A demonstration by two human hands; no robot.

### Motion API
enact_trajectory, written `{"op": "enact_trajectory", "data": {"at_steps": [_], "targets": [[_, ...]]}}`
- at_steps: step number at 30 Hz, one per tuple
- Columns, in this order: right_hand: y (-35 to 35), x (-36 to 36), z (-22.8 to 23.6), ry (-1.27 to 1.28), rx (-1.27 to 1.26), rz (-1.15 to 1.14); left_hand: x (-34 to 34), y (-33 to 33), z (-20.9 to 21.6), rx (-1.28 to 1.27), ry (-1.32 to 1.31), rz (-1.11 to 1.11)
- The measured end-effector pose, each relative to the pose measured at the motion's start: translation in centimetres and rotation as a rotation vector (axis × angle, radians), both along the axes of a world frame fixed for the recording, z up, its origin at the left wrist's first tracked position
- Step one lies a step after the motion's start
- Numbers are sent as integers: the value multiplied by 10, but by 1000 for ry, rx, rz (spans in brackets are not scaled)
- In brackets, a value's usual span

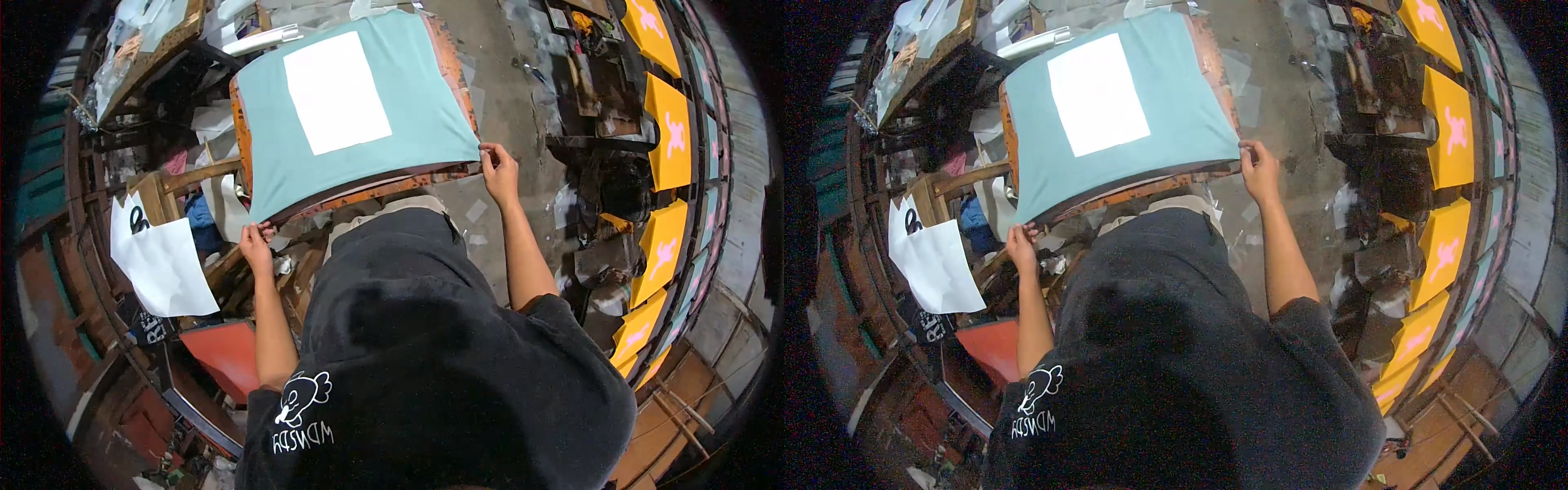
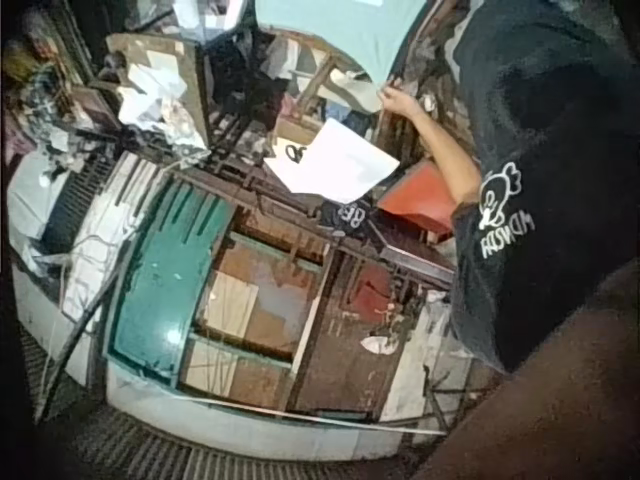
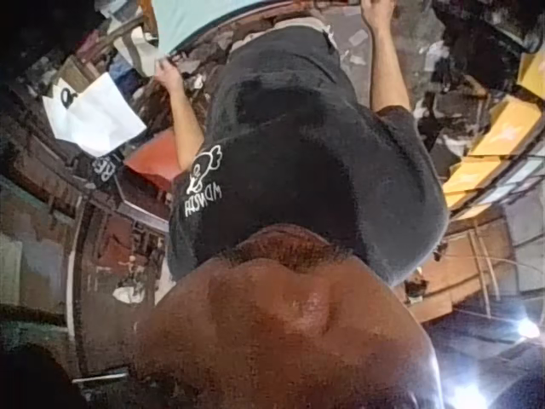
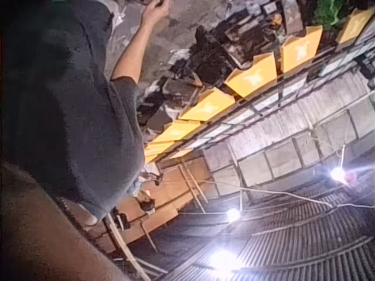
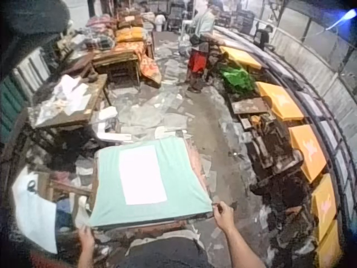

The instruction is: The person repeatedly assembles small decorative items by placing a paper cutout onto a light blue fabric, folding the fabric over a wooden frame, and wiping the surface with a cloth. The person handles the items one at a time, repeatedly resetting and reassembling them on a cluttered workbench.

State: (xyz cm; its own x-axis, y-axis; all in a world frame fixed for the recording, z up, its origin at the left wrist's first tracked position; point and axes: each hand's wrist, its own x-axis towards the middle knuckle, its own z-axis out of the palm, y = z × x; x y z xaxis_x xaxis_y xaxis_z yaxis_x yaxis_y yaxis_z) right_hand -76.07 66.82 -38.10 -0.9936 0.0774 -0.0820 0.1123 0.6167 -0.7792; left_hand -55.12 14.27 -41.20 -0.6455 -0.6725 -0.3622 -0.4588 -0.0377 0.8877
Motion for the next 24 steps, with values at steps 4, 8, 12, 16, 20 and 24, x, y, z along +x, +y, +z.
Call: {"op": "enact_trajectory", "data": {"at_steps": [4, 8, 12, 16, 20, 24], "targets": [[-1, 0, -6, 38, 45, 21, 3, 3, -8, 23, -64, -10], [0, 0, 0, -27, 89, 54, 6, 4, -12, 23, -77, -31], [1, 0, -5, -41, 111, 92, 19, 1, -29, 86, -45, -49], [3, 1, -8, -81, 96, 91, 13, 7, -24, 59, -63, -29], [7, -4, -5, -114, 139, 97, 11, 2, -24, 54, -73, 40], [6, -11, -2, -150, 142, 141, 11, 0, -22, -60, -180, -47]]}}
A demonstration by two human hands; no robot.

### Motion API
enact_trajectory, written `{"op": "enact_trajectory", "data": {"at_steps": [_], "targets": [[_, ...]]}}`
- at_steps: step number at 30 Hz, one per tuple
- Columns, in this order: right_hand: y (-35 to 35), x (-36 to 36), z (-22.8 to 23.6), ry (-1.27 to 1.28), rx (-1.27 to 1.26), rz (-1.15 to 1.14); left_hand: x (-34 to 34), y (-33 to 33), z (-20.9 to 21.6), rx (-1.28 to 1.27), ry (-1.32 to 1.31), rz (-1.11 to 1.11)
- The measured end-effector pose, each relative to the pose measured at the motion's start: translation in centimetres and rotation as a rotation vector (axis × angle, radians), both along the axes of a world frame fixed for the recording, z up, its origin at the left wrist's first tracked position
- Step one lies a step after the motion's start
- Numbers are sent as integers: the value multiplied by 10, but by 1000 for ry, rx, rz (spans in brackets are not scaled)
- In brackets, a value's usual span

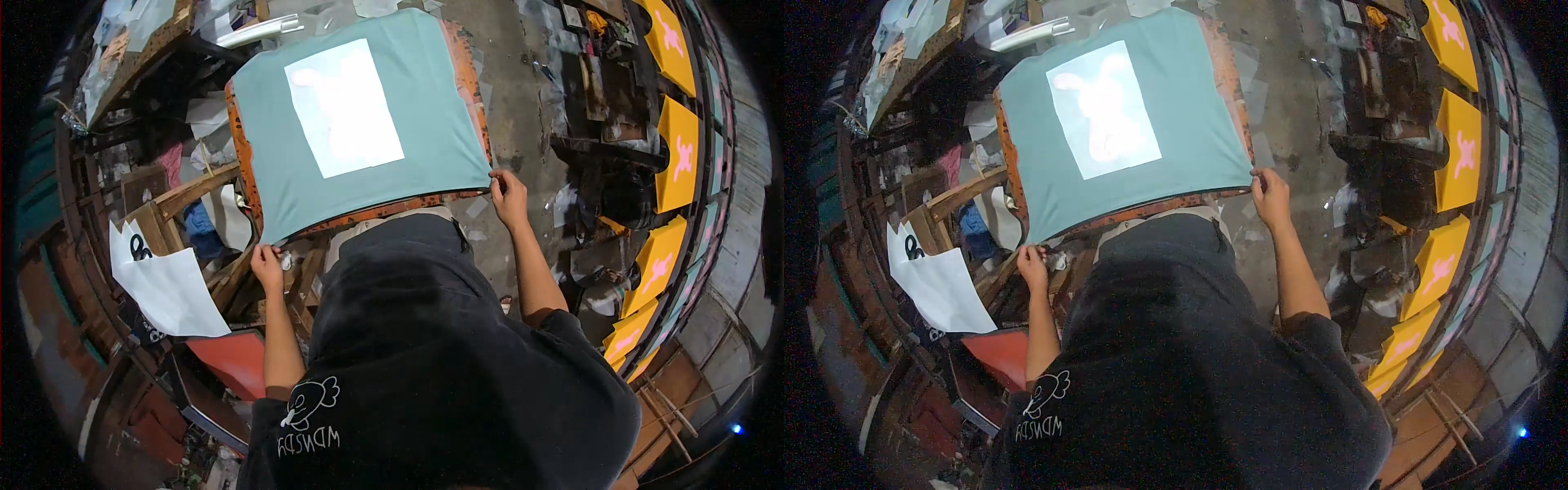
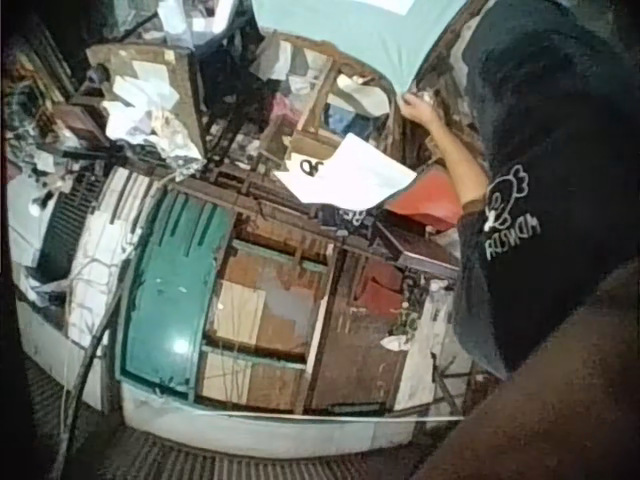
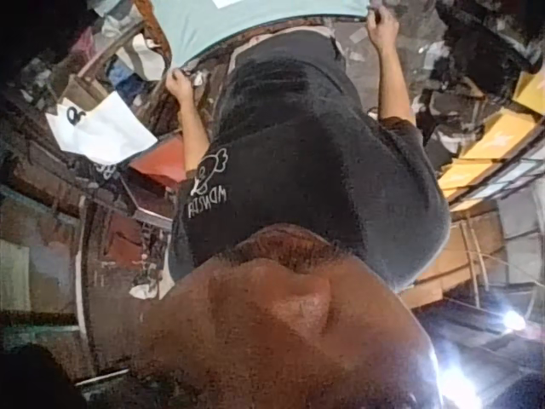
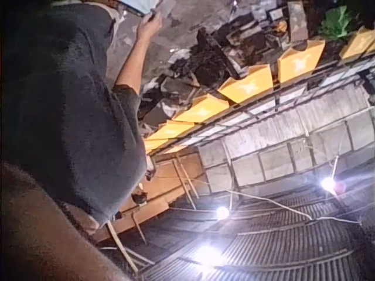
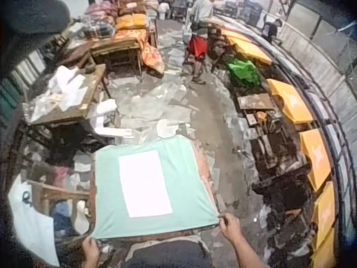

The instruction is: The person repeatedly assembles small decorative items by placing a paper cutout onto a light blue fabric, folding the fabric over a wooden frame, and wiping the surface with a cloth. The person handles the items one at a time, repeatedly resetting and reassembling them on a cluttered workbench.

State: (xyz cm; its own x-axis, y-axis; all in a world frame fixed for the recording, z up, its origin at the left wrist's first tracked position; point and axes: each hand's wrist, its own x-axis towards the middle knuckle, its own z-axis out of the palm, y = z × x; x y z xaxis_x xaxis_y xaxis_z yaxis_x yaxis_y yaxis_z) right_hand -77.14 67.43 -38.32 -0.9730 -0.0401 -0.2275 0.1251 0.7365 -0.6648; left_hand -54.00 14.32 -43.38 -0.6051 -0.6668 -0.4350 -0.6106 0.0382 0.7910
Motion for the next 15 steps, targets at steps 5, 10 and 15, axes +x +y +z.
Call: {"op": "enact_trajectory", "data": {"at_steps": [5, 10, 15], "targets": [[-7, -24, -2, 75, 438, 214, -34, 6, 20, -558, -238, -343], [-120, -151, 14, 468, 226, 245, -201, 7, 37, -911, 149, -441], [-188, -205, -58, 403, 462, 575, -295, 2, -14, -963, -143, -720]]}}
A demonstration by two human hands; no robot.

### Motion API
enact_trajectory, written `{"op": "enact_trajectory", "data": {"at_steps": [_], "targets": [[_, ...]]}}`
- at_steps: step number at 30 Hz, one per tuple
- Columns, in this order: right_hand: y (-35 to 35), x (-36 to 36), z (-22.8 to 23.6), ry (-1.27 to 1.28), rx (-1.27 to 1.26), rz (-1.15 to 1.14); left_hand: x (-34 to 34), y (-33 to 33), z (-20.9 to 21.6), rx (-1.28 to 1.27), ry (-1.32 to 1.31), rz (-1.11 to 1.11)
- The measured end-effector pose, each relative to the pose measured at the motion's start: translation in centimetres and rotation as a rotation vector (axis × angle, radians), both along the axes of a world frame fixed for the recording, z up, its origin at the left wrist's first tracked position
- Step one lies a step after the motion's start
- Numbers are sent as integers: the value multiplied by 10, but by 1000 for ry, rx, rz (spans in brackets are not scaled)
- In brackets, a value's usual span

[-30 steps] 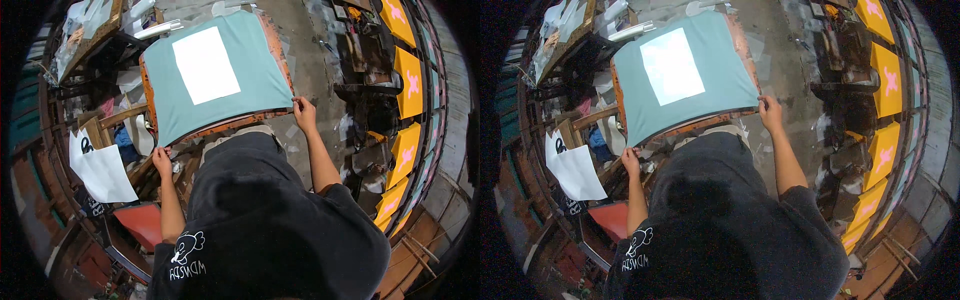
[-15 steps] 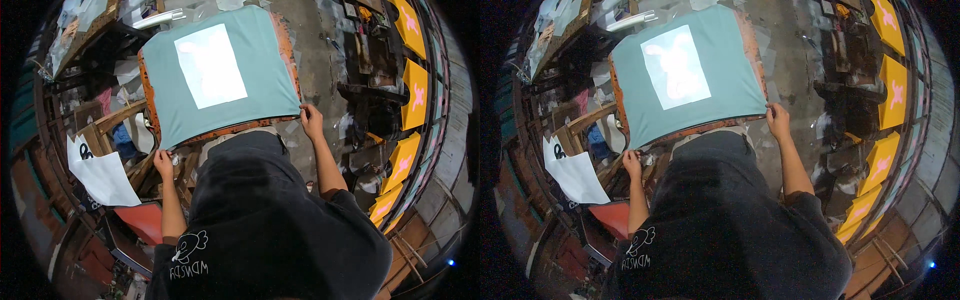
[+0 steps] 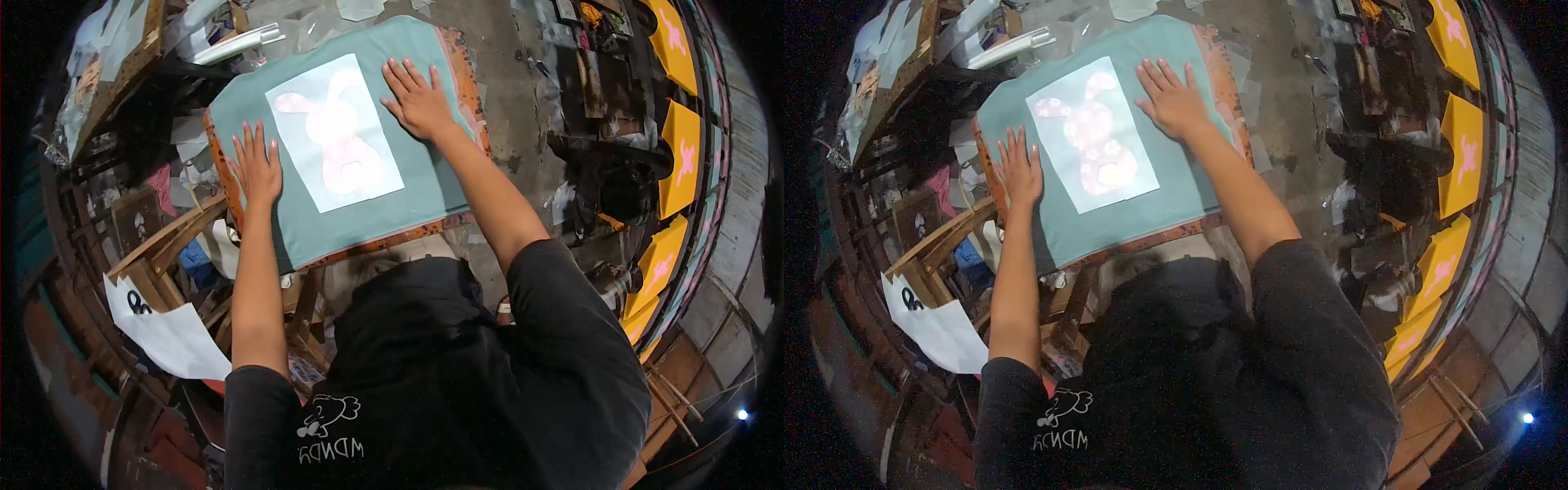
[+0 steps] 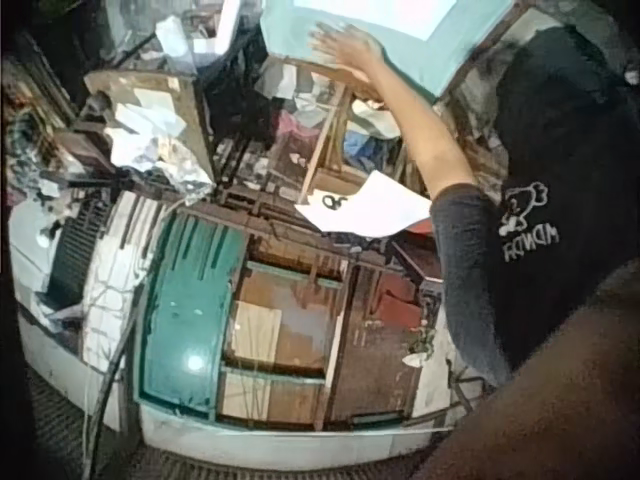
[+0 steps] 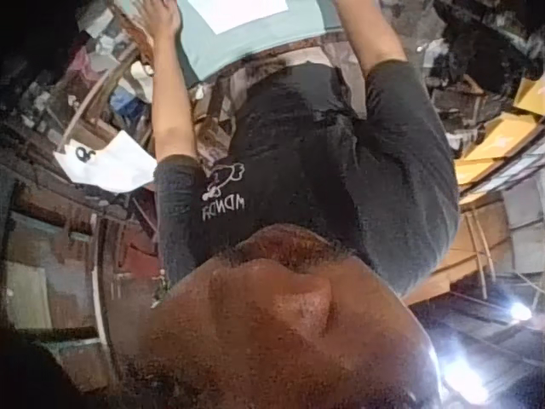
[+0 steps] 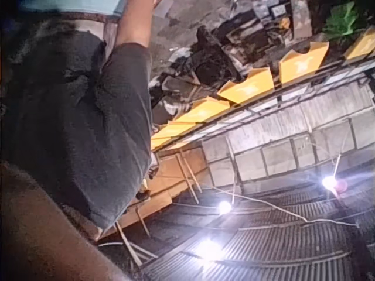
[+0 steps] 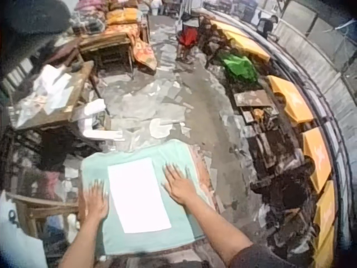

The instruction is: The person repeatedly assembles small decorative items by placing a paper cutout onto a light blue fabric, folding the fabric over a wooden frame, and wiping the surface with a cloth. The person handles the items one at a time, repeatedly resetting and reassembling them on a cluttered workbench.

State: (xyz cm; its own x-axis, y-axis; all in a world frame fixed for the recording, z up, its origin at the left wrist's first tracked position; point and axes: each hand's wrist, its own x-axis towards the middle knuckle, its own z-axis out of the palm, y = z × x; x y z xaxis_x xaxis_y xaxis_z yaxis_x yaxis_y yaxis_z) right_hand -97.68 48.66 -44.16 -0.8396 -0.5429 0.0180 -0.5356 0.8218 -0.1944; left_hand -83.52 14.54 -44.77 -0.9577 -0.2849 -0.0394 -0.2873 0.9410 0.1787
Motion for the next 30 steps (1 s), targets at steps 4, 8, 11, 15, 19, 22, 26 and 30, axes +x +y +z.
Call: {"op": "enact_trajectory", "data": {"at_steps": [4, 8, 11, 15, 19, 22, 26, 30], "targets": [[32, -31, -23, 55, 150, -164, -5, -5, -20, -22, -128, 71], [67, -56, -28, 55, 217, -355, -5, -24, -22, -6, -162, 256], [78, -52, -12, 126, 286, -419, 16, -27, -21, -39, -48, 335], [43, 26, 23, 30, 31, -301, 51, 35, 16, 35, 177, 138], [44, 93, 9, -170, 36, -46, 102, 67, 2, 75, -155, -10], [71, 88, 11, -105, 173, -190, 109, 65, 15, 9, -205, -22], [117, 91, -5, -71, 195, -461, 121, 59, 5, -29, -183, 23], [129, 104, -12, -92, 150, -632, 133, 62, 6, -16, -144, 77]]}}
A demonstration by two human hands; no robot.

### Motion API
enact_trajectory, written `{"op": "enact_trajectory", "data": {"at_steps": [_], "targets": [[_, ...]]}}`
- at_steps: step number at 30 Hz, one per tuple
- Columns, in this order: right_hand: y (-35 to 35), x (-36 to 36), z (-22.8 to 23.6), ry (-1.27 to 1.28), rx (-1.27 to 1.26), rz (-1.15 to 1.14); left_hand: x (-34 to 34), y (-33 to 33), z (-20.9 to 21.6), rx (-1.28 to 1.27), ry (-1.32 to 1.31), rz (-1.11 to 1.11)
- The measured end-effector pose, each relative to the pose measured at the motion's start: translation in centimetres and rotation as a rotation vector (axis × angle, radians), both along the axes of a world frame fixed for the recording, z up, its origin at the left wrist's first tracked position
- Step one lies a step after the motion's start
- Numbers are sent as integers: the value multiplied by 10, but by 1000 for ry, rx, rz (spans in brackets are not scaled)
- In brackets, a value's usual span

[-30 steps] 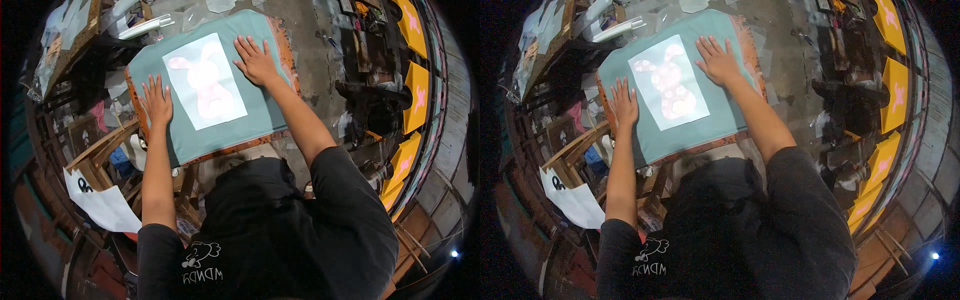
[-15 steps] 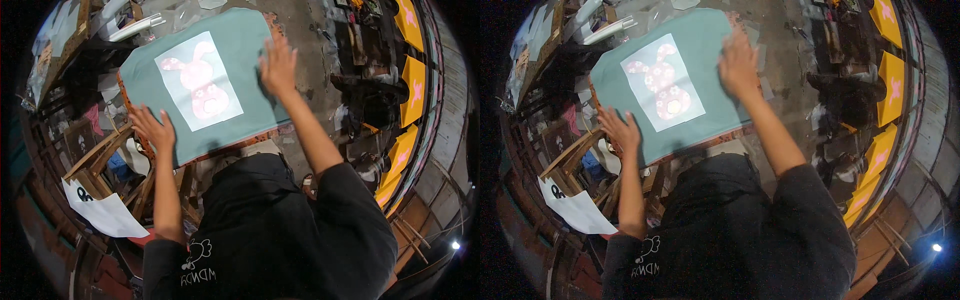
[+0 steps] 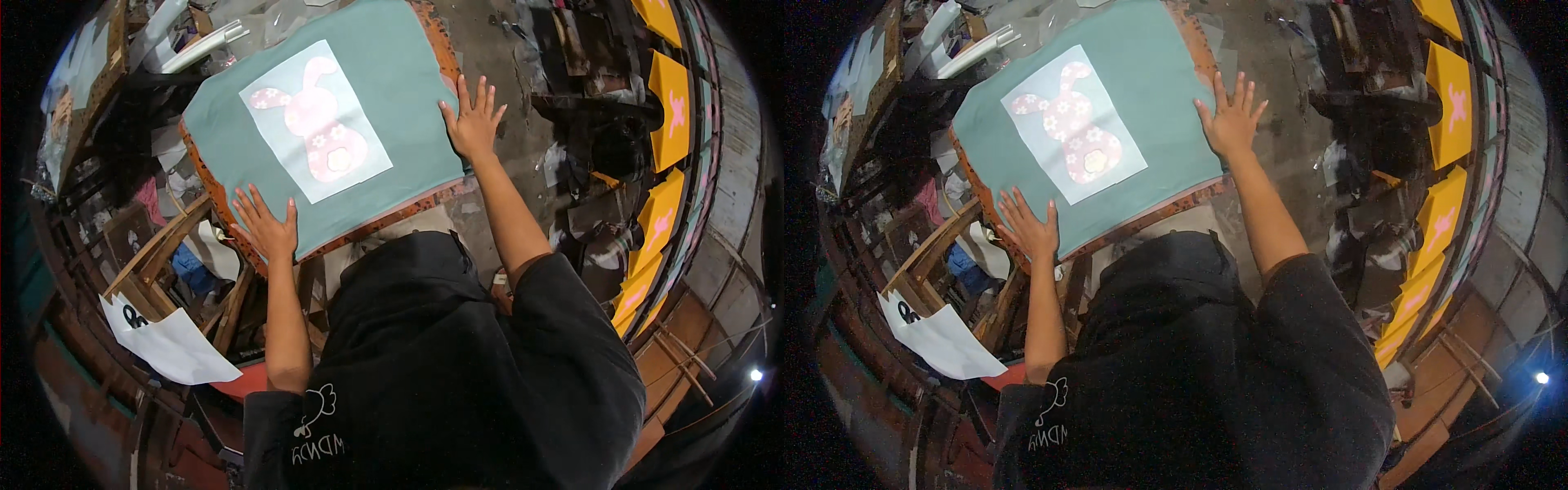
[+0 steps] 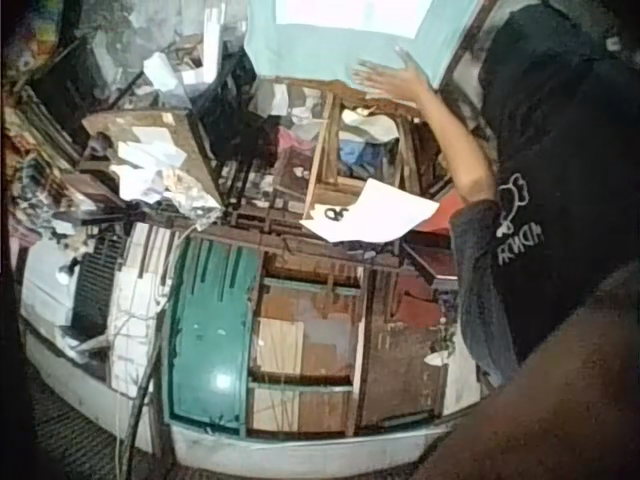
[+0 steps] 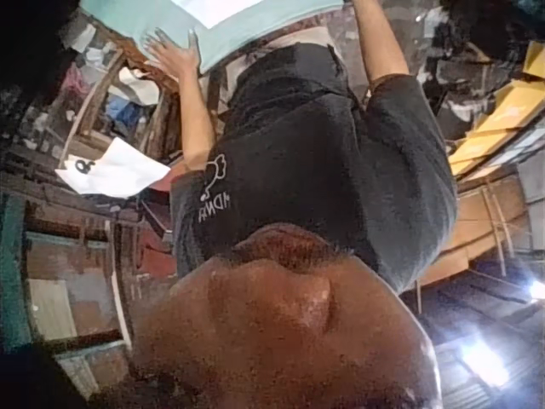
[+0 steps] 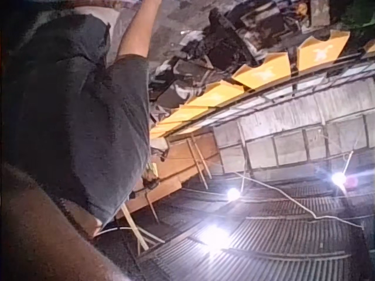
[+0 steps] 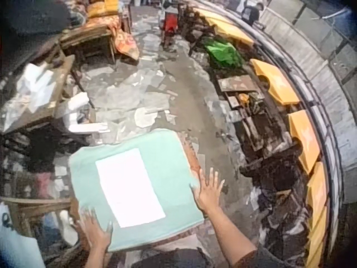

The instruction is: The person repeatedly assembles small decorative items by placing a paper cutout onto a light blue fabric, folding the fabric over a wooden frame, and wiping the surface with a cloth. The person handles the items one at a time, repeatedly resetting and reassembling them on a cluttered workbench.

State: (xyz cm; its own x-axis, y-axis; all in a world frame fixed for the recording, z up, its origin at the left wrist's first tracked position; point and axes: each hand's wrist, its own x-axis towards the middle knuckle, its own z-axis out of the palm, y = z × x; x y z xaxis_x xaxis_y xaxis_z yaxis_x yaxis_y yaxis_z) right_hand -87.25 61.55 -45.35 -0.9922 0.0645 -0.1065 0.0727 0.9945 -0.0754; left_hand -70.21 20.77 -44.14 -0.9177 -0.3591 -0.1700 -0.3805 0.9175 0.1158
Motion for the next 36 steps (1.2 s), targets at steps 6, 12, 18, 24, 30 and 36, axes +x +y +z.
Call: {"op": "enact_trajectory", "data": {"at_steps": [6, 12, 18, 24, 30, 36], "targets": [[21, 33, 3, 150, -148, 30, 50, -18, 0, 24, 46, -11], [37, 73, 17, 165, -98, 178, 95, -8, 13, 28, 9, -69], [-39, 88, 42, 83, -477, 654, 69, 77, 38, 317, -58, -534], [-83, 136, 64, -293, -420, 1002, 84, 106, 43, 673, 130, -525], [-90, 129, 62, -332, -597, 1034, 148, 99, 43, 517, 289, -405], [-122, 96, 69, -201, -275, 1056, 235, 94, 25, 762, 345, 77]]}}
